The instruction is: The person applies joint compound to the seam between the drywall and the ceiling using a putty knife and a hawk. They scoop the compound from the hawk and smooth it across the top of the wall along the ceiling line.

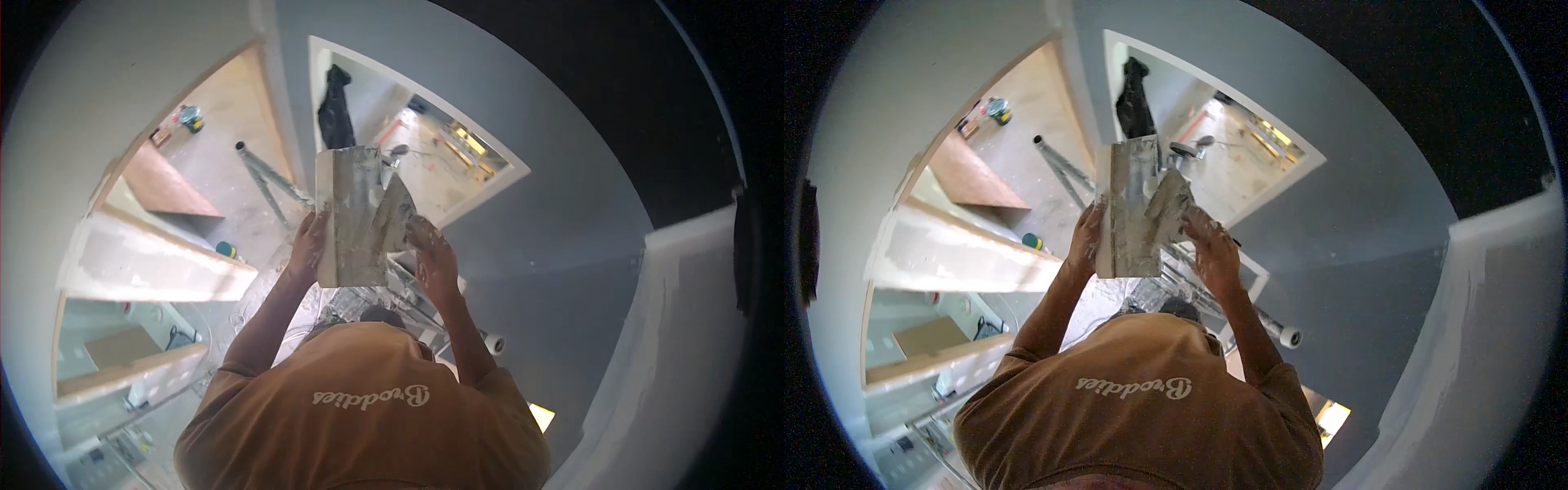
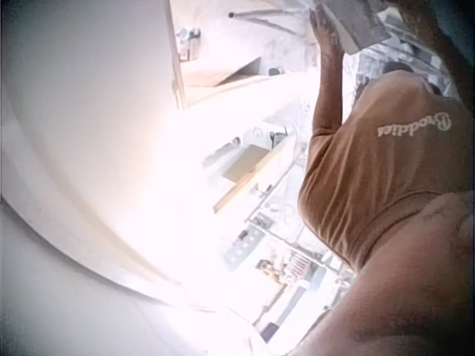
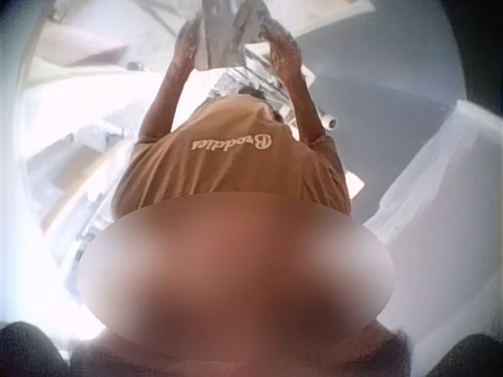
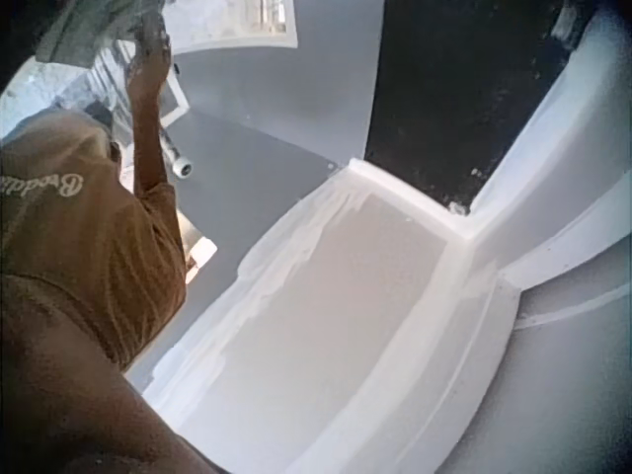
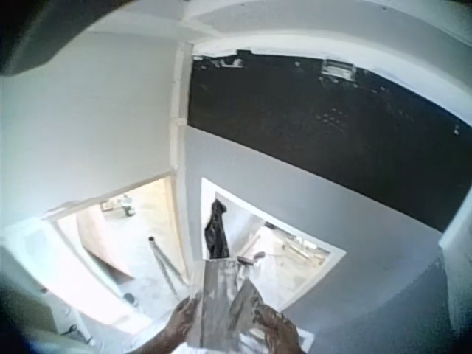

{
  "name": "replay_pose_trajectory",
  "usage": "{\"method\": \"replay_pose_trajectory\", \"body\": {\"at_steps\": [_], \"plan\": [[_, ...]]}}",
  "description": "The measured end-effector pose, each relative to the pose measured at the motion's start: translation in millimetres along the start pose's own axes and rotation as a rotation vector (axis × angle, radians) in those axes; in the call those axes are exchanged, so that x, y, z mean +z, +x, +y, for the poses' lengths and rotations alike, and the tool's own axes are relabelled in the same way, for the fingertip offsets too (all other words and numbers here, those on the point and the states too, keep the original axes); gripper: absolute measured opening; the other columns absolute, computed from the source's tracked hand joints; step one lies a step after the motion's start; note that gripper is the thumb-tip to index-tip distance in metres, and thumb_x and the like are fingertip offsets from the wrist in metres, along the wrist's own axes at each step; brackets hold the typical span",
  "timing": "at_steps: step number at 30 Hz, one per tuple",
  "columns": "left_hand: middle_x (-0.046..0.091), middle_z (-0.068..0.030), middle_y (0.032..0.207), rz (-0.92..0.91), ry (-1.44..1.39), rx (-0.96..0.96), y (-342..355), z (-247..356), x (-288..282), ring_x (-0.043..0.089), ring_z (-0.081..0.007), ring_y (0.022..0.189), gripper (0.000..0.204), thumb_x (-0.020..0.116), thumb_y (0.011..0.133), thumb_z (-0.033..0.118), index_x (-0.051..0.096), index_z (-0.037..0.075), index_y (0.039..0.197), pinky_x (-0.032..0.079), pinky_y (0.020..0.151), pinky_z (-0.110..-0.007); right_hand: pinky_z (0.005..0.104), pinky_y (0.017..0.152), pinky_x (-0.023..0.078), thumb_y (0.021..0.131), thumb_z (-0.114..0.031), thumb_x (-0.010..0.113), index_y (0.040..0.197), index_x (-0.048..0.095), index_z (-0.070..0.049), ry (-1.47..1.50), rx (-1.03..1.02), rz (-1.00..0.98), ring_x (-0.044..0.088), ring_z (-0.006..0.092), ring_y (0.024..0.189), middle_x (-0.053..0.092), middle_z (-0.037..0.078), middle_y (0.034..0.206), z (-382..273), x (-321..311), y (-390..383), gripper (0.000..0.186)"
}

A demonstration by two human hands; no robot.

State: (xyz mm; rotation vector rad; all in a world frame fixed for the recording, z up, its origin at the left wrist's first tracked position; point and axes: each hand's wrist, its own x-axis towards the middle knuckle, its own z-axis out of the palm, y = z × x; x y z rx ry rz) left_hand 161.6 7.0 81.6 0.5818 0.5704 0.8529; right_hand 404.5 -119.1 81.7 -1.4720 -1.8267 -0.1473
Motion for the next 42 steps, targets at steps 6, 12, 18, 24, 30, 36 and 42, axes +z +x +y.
{"method": "replay_pose_trajectory", "body": {"at_steps": [6,12,18,24,30,36,42], "plan": [[0.062,-0.0079,0.118,-0.126,0.093,-0.047,18,-13,32,0.064,-0.0181,0.102,0.038,0.049,0.106,0.030,0.051,0.003,0.133,0.055,0.086,-0.034,0.0419,0.075,0.056,0.085,0.008,0.057,0.130,0.059,-0.010,-0.104,0.378,0.165,0.067,0.0319,0.096,0.065,0.016,0.118,24,-46,-66,0.048],[0.060,-0.0075,0.123,-0.158,0.258,0.066,50,-58,75,0.060,-0.0186,0.108,0.045,0.052,0.106,0.034,0.048,0.005,0.139,0.054,0.087,-0.035,0.0299,0.063,0.050,0.096,-0.010,0.061,0.123,0.059,-0.005,1.212,1.216,0.712,0.061,0.0158,0.080,0.062,0.005,0.098,1,-86,-138,0.027],[0.055,-0.0105,0.125,-0.230,0.438,0.051,74,-109,117,0.054,-0.0190,0.111,0.047,0.049,0.106,0.030,0.042,0.003,0.144,0.045,0.095,-0.034,0.0292,0.065,0.049,0.094,-0.003,0.061,0.128,0.051,-0.007,1.197,1.010,0.921,0.058,0.0147,0.085,0.060,0.006,0.103,-40,-126,-144,0.035],[0.058,-0.0084,0.124,-0.369,0.484,-0.083,47,-124,166,0.056,-0.0166,0.110,0.046,0.049,0.107,0.032,0.044,0.003,0.142,0.046,0.094,-0.033,0.0269,0.071,0.052,0.087,0.009,0.068,0.127,0.045,-0.010,0.712,0.871,1.037,0.058,0.0112,0.087,0.061,0.005,0.106,-8,-147,-104,0.050],[0.058,-0.0082,0.124,-0.409,0.324,-0.192,38,-147,166,0.057,-0.0161,0.107,0.047,0.048,0.107,0.034,0.043,0.003,0.142,0.049,0.091,-0.033,0.0281,0.079,0.054,0.083,0.000,0.078,0.122,0.046,-0.002,0.192,0.732,0.716,0.060,0.0115,0.090,0.065,0.009,0.111,23,-139,-76,0.050],[0.060,-0.0076,0.114,-0.354,0.389,-0.117,38,-158,156,0.062,-0.0181,0.099,0.045,0.051,0.105,0.031,0.044,0.005,0.142,0.054,0.083,-0.035,0.0312,0.080,0.053,0.083,-0.002,0.078,0.119,0.051,-0.002,0.099,0.781,0.651,0.062,0.0137,0.090,0.067,0.008,0.108,13,-143,-65,0.045],[0.059,-0.0088,0.114,-0.367,0.422,-0.177,43,-153,160,0.060,-0.0176,0.102,0.043,0.050,0.106,0.030,0.045,0.004,0.139,0.053,0.084,-0.035,0.0322,0.082,0.053,0.087,-0.001,0.075,0.116,0.051,-0.001,0.234,0.705,0.719,0.065,0.0153,0.093,0.067,0.008,0.102,22,-137,-65,0.038]]}}
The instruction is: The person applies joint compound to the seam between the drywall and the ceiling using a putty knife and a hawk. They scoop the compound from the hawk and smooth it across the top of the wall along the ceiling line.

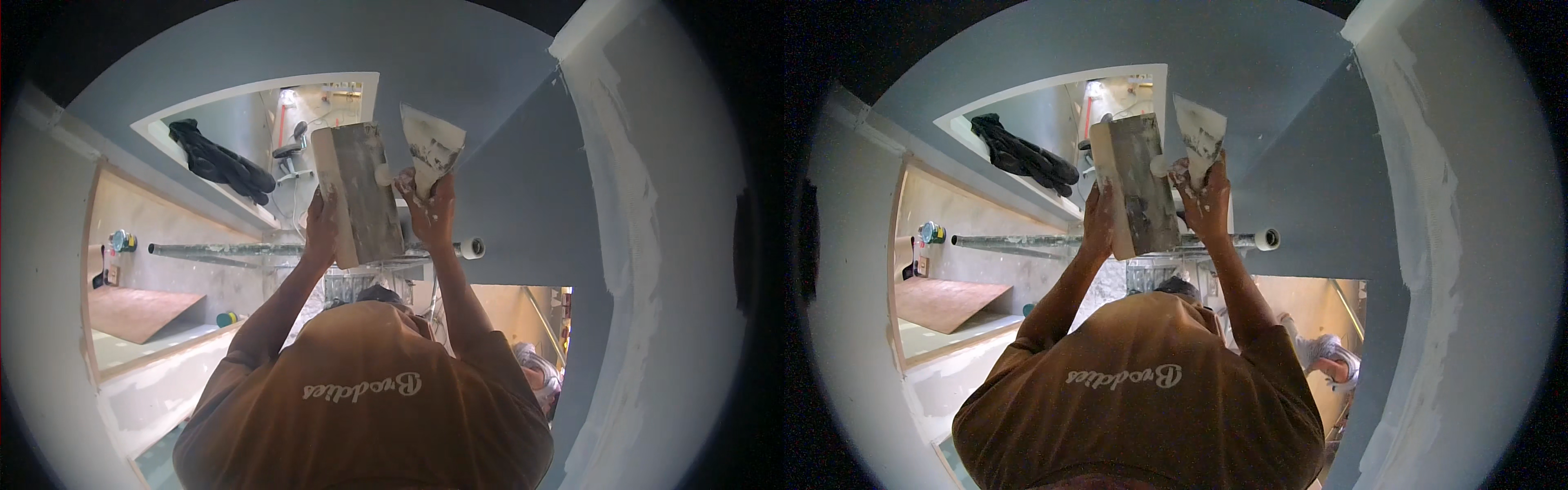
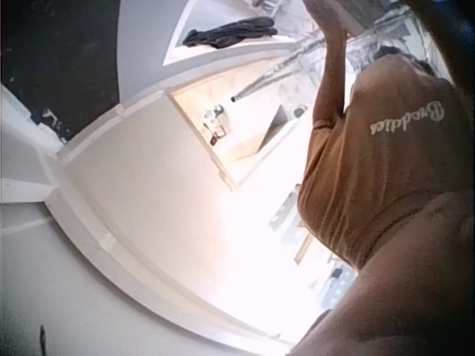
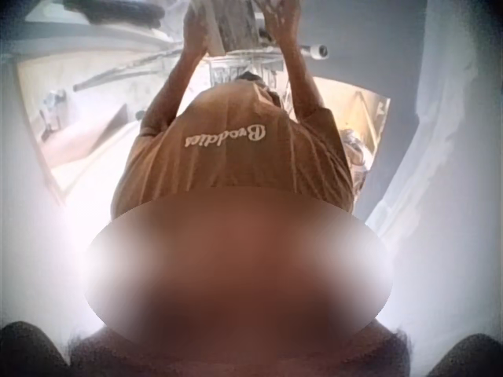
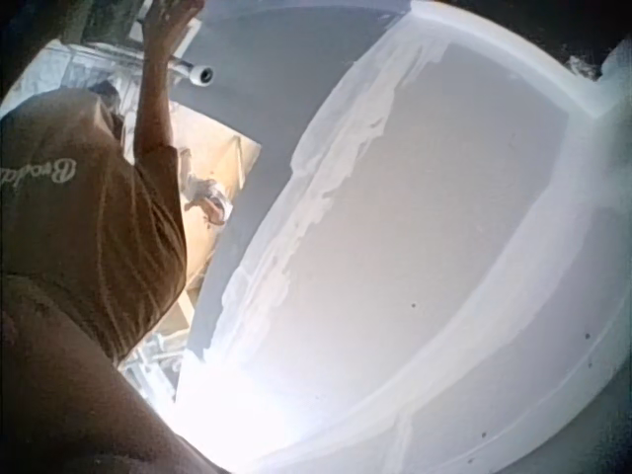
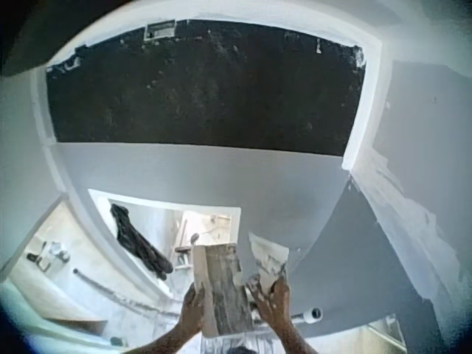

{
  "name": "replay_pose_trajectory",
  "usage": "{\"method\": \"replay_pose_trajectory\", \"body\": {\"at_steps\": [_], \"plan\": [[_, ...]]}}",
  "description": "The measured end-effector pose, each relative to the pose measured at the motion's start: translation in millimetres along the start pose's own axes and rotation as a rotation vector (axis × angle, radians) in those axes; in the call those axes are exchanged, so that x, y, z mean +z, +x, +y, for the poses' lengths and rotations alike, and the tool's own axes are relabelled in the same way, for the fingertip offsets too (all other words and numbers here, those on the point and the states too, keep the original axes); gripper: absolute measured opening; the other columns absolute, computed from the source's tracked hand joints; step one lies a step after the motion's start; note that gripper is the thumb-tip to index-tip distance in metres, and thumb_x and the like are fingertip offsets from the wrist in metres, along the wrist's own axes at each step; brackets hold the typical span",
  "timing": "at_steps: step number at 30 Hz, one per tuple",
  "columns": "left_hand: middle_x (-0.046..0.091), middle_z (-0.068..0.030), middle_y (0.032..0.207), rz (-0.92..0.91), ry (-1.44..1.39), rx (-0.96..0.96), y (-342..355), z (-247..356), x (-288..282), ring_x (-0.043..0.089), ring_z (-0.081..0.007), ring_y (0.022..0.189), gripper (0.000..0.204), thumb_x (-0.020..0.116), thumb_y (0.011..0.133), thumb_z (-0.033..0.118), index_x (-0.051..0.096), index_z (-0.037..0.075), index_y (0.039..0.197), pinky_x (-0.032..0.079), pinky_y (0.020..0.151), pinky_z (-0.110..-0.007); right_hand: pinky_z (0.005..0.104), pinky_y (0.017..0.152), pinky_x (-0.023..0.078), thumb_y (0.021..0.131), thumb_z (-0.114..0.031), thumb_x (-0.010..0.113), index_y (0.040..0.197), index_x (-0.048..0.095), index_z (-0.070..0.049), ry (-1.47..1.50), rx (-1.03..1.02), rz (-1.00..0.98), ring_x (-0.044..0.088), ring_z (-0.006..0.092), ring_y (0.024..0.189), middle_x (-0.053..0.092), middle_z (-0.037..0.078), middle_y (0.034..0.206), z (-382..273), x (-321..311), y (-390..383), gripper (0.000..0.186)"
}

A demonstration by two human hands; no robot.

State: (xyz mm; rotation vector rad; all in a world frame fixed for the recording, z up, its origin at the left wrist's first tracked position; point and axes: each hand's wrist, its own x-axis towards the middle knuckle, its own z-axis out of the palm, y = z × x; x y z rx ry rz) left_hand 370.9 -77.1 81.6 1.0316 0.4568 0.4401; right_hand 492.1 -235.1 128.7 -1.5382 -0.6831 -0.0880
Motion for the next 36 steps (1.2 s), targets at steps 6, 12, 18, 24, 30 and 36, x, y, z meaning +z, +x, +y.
{"method": "replay_pose_trajectory", "body": {"at_steps": [6,12,18,24,30,36], "plan": [[0.058,-0.0084,0.112,-0.017,0.259,0.261,18,-42,-66,0.058,-0.0190,0.107,0.045,0.050,0.106,0.033,0.046,0.004,0.139,0.051,0.091,-0.035,0.0326,0.078,0.054,0.087,-0.003,0.074,0.116,0.050,-0.002,0.050,-0.001,0.130,0.066,0.0179,0.089,0.069,0.009,0.098,22,-12,-4,0.038],[0.057,-0.0106,0.123,0.077,0.437,0.389,2,-32,-94,0.058,-0.0212,0.114,0.045,0.045,0.107,0.035,0.044,0.007,0.143,0.050,0.095,-0.037,0.0330,0.081,0.053,0.090,-0.003,0.072,0.116,0.052,-0.003,-0.041,0.098,0.119,0.065,0.0192,0.091,0.065,0.008,0.099,77,-52,-27,0.033],[0.056,-0.0116,0.123,0.208,0.185,0.125,-17,-11,-103,0.057,-0.0244,0.113,0.056,0.048,0.104,0.046,0.043,0.004,0.142,0.049,0.094,-0.038,0.0384,0.081,0.053,0.083,-0.011,0.077,0.128,0.050,-0.004,-0.435,0.373,0.112,0.068,0.0255,0.091,0.070,0.016,0.105,188,-85,-85,0.053],[0.057,-0.0096,0.122,0.301,0.175,0.182,-20,-67,-176,0.058,-0.0239,0.111,0.056,0.053,0.103,0.044,0.044,0.006,0.143,0.050,0.092,-0.038,0.0428,0.079,0.051,0.080,-0.013,0.074,0.120,0.054,-0.007,-0.583,0.358,0.149,0.066,0.0345,0.087,0.067,0.015,0.096,269,-96,-112,0.045],[0.056,-0.0108,0.124,0.388,-0.009,-0.053,-40,-15,-125,0.059,-0.0249,0.111,0.057,0.053,0.103,0.044,0.043,0.007,0.145,0.051,0.091,-0.039,0.0420,0.072,0.054,0.083,-0.008,0.070,0.137,0.046,-0.010,-0.600,0.352,0.059,0.071,0.0349,0.084,0.072,0.018,0.097,284,-110,-97,0.059],[0.055,-0.0126,0.128,0.342,0.088,0.056,-42,-49,-151,0.058,-0.0268,0.114,0.059,0.052,0.103,0.044,0.040,0.006,0.147,0.050,0.095,-0.040,0.0392,0.067,0.054,0.083,-0.017,0.076,0.128,0.053,-0.005,-0.555,0.299,0.196,0.069,0.0269,0.077,0.071,0.015,0.093,273,-112,-83,0.052]]}}
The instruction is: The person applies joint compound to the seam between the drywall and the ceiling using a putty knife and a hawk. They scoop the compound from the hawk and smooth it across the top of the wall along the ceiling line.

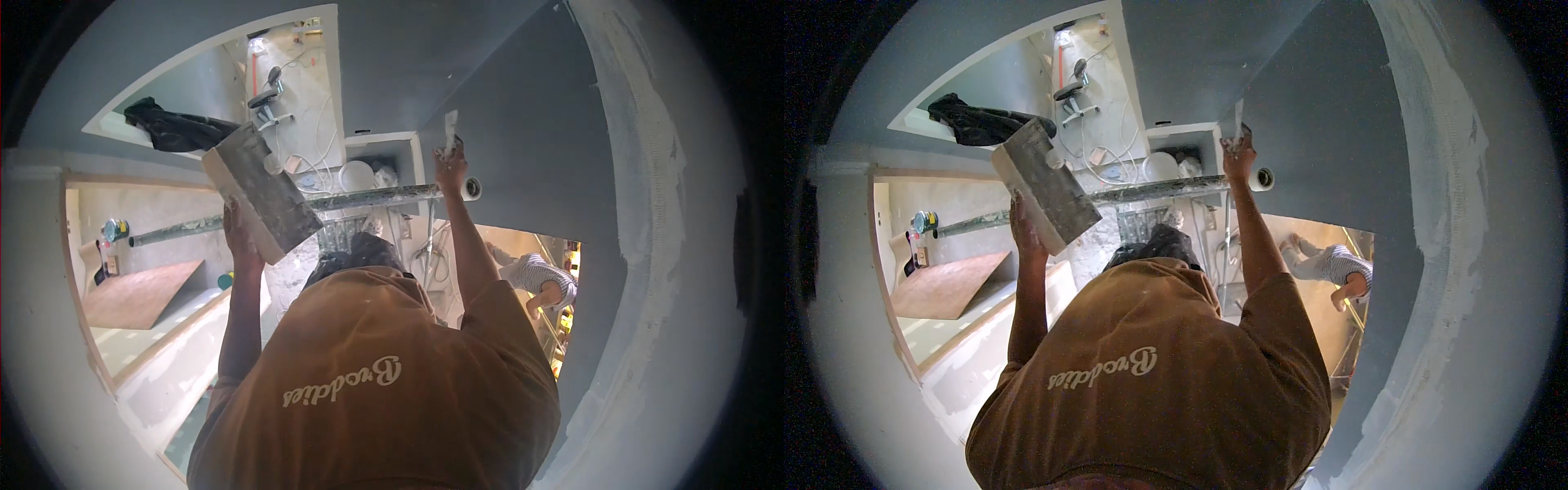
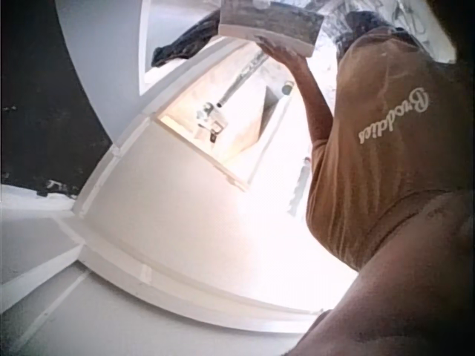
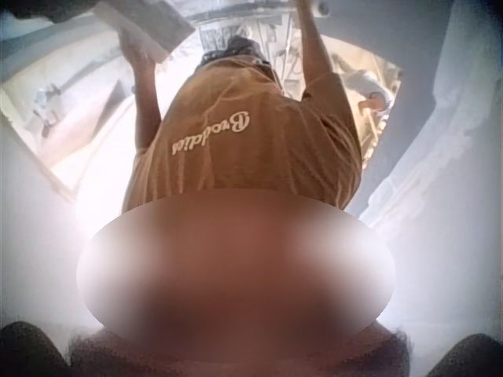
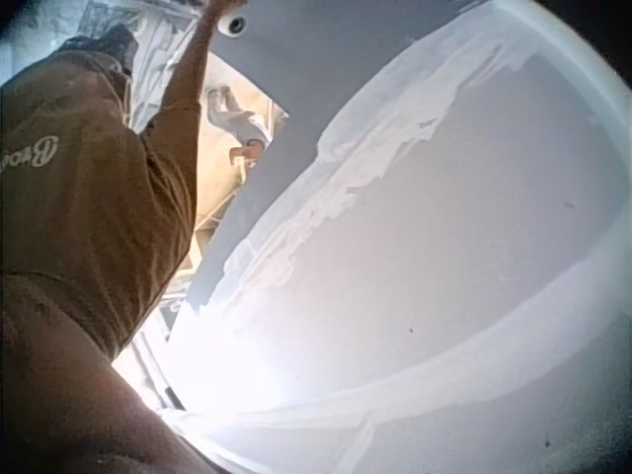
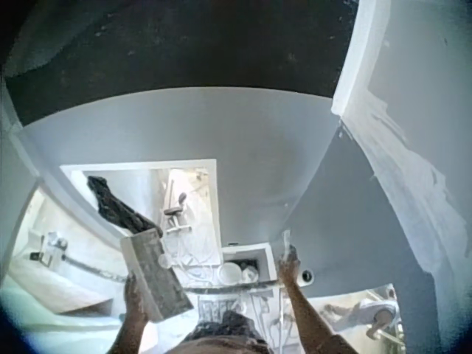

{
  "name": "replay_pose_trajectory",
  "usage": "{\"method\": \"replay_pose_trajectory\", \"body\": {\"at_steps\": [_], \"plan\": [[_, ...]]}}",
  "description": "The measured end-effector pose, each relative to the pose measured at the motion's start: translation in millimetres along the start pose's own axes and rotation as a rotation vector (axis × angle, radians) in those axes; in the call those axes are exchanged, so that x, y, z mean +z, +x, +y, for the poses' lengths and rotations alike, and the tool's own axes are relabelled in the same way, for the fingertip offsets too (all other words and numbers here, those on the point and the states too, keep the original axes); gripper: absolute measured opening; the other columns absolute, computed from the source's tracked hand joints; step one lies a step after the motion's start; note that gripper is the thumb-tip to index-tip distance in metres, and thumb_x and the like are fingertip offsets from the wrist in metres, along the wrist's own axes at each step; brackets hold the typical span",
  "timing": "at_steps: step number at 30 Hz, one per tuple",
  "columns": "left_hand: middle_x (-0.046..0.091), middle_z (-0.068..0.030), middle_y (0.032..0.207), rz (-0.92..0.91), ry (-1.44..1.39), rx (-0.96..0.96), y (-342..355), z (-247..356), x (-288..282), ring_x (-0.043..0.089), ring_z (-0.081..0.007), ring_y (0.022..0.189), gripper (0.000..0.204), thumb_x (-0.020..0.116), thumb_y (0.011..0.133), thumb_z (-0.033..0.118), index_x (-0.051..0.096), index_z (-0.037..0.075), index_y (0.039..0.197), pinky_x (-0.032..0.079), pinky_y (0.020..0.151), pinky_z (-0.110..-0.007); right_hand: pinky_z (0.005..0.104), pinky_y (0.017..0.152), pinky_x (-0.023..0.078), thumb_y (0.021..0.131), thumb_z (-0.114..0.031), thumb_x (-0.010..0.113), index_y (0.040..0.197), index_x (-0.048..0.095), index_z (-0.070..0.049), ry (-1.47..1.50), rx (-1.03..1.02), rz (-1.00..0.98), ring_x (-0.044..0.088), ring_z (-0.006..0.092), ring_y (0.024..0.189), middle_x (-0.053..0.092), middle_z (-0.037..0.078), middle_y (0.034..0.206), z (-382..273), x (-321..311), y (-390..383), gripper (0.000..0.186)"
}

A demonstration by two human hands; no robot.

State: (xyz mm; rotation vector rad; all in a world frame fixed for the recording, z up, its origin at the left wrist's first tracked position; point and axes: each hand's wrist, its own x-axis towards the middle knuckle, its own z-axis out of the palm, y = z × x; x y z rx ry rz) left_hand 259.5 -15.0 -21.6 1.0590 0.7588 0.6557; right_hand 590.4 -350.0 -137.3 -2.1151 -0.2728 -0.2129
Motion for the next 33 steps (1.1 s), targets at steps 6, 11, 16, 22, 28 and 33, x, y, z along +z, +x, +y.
{"method": "replay_pose_trajectory", "body": {"at_steps": [6,11,16,22,28,33], "plan": [[0.040,-0.0172,0.148,-0.159,0.601,0.422,39,-24,23,0.038,-0.0305,0.138,0.067,0.056,0.099,0.039,0.033,0.006,0.153,0.033,0.115,-0.047,0.0347,0.070,0.053,0.093,-0.022,0.067,0.123,0.060,-0.006,0.591,0.439,-0.128,0.065,0.0211,0.083,0.068,0.006,0.097,5,-50,-11,0.034],[0.045,-0.0159,0.144,-0.363,0.530,0.386,83,-37,90,0.047,-0.0321,0.131,0.064,0.053,0.101,0.044,0.036,0.007,0.150,0.041,0.108,-0.047,0.0433,0.093,0.048,0.091,-0.029,0.063,0.103,0.064,0.001,-0.440,-0.235,-0.121,0.058,0.0322,0.105,0.059,0.020,0.110,90,-64,-73,0.032],[0.047,-0.0113,0.142,-0.304,0.042,-0.267,58,-6,202,0.050,-0.0274,0.131,0.066,0.057,0.100,0.039,0.031,0.009,0.152,0.045,0.106,-0.045,0.0318,0.074,0.054,0.095,-0.013,0.060,0.124,0.057,-0.002,0.942,0.657,-0.205,0.062,0.0163,0.088,0.062,0.006,0.103,-93,-154,-76,0.032],[0.049,-0.0089,0.135,-0.655,-0.100,-0.297,73,-23,305,0.052,-0.0257,0.126,0.062,0.061,0.098,0.025,0.032,0.016,0.152,0.046,0.104,-0.045,0.0310,0.071,0.054,0.095,-0.012,0.056,0.123,0.057,-0.001,0.968,0.667,-0.125,0.061,0.0143,0.081,0.062,0.005,0.095,-95,-196,-113,0.030],[0.048,-0.0151,0.139,-0.894,-0.009,0.026,98,9,462,0.049,-0.0280,0.128,0.064,0.059,0.099,0.018,0.027,0.008,0.154,0.044,0.105,-0.043,0.0288,0.065,0.050,0.091,-0.008,0.052,0.123,0.056,0.001,0.970,0.718,0.023,0.058,0.0136,0.071,0.059,0.005,0.086,-106,-203,-145,0.033],[0.054,-0.0277,0.127,-0.994,0.270,0.706,68,57,597,0.057,-0.0382,0.118,0.049,0.048,0.105,0.017,0.031,0.000,0.147,0.046,0.098,-0.046,0.0274,0.059,0.047,0.088,-0.007,0.055,0.115,0.060,-0.003,0.959,0.733,0.205,0.055,0.0122,0.066,0.060,0.002,0.084,-128,-193,-164,0.028]]}}
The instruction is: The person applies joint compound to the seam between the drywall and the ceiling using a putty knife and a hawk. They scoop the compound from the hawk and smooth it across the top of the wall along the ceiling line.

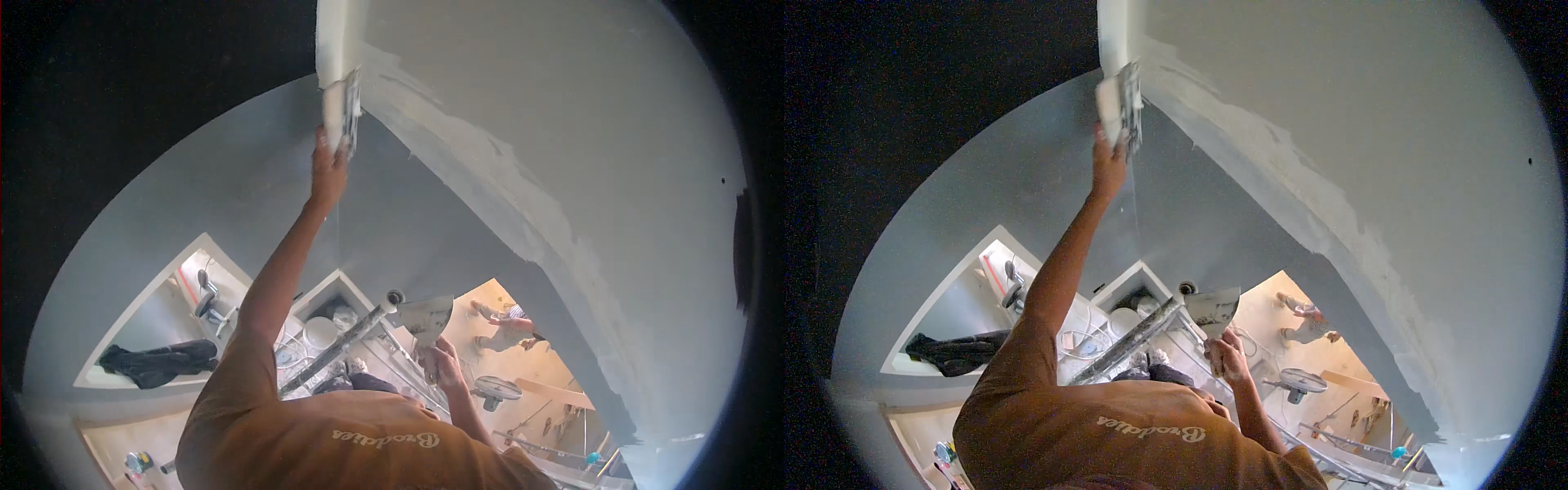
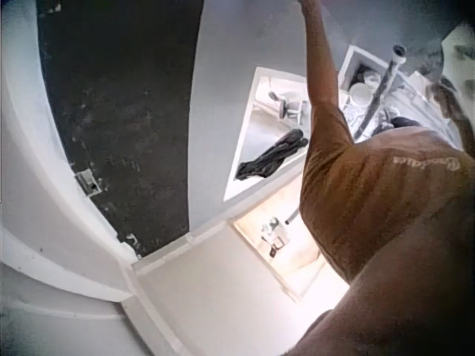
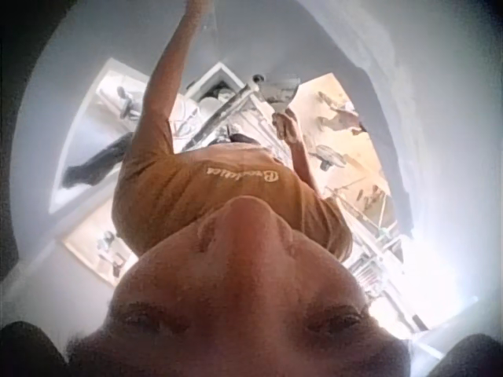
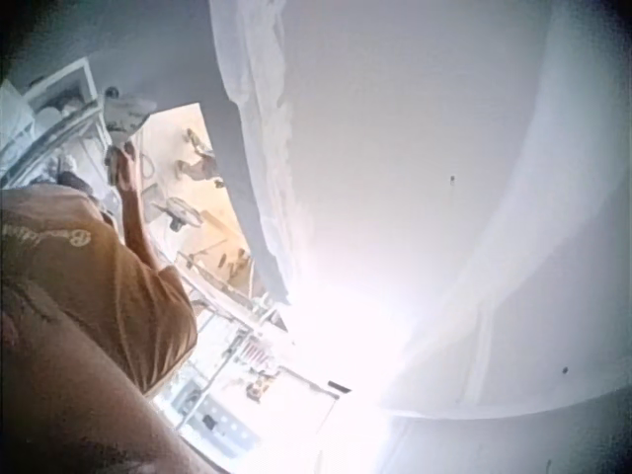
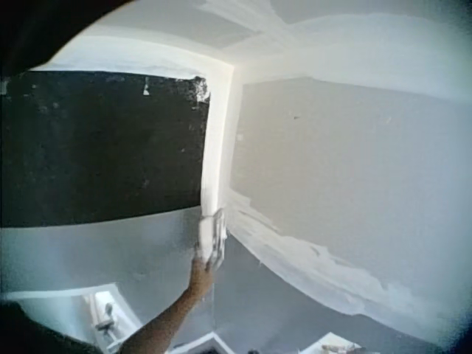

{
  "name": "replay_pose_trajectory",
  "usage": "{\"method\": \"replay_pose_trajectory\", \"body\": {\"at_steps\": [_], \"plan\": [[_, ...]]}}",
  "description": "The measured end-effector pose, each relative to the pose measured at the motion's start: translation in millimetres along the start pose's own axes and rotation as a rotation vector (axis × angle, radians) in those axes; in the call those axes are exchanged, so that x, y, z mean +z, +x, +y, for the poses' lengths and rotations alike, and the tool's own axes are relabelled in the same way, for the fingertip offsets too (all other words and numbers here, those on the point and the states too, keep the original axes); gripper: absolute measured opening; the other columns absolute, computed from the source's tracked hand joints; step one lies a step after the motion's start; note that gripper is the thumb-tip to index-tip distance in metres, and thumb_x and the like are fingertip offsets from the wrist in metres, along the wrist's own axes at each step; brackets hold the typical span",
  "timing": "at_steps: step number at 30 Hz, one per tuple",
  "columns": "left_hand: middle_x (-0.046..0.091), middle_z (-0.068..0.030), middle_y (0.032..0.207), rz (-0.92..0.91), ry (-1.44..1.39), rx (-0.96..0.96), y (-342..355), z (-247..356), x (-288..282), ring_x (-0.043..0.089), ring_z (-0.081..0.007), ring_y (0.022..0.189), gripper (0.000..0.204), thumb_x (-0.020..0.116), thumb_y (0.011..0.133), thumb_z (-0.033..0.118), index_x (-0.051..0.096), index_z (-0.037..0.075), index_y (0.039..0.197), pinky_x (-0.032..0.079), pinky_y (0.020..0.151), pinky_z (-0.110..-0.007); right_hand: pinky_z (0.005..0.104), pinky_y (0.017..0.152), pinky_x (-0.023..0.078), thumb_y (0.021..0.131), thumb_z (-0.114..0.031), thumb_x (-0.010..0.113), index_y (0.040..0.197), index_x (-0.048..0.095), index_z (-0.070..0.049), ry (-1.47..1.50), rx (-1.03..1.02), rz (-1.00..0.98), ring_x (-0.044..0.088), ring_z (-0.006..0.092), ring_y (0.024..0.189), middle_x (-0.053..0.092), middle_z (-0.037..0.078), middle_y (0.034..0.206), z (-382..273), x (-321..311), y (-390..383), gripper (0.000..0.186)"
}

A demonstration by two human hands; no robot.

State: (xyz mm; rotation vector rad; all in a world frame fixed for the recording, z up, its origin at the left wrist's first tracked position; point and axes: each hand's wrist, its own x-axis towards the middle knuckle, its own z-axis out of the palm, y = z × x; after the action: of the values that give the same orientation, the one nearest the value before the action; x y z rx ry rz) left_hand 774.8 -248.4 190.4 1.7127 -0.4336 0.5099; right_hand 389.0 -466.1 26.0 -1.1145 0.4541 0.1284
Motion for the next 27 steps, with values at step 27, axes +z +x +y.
{"method": "replay_pose_trajectory", "body": {"at_steps": [27], "plan": [[0.046,-0.0325,0.144,0.082,-0.010,0.158,-10,49,96,0.049,-0.0437,0.132,0.067,0.053,0.090,-0.010,0.029,-0.006,0.152,0.042,0.109,-0.048,0.0266,0.057,0.046,0.088,-0.013,0.059,0.113,0.063,-0.003,-0.072,-0.053,0.018,0.054,0.0106,0.063,0.060,0.001,0.080,12,-20,-49,0.027]]}}
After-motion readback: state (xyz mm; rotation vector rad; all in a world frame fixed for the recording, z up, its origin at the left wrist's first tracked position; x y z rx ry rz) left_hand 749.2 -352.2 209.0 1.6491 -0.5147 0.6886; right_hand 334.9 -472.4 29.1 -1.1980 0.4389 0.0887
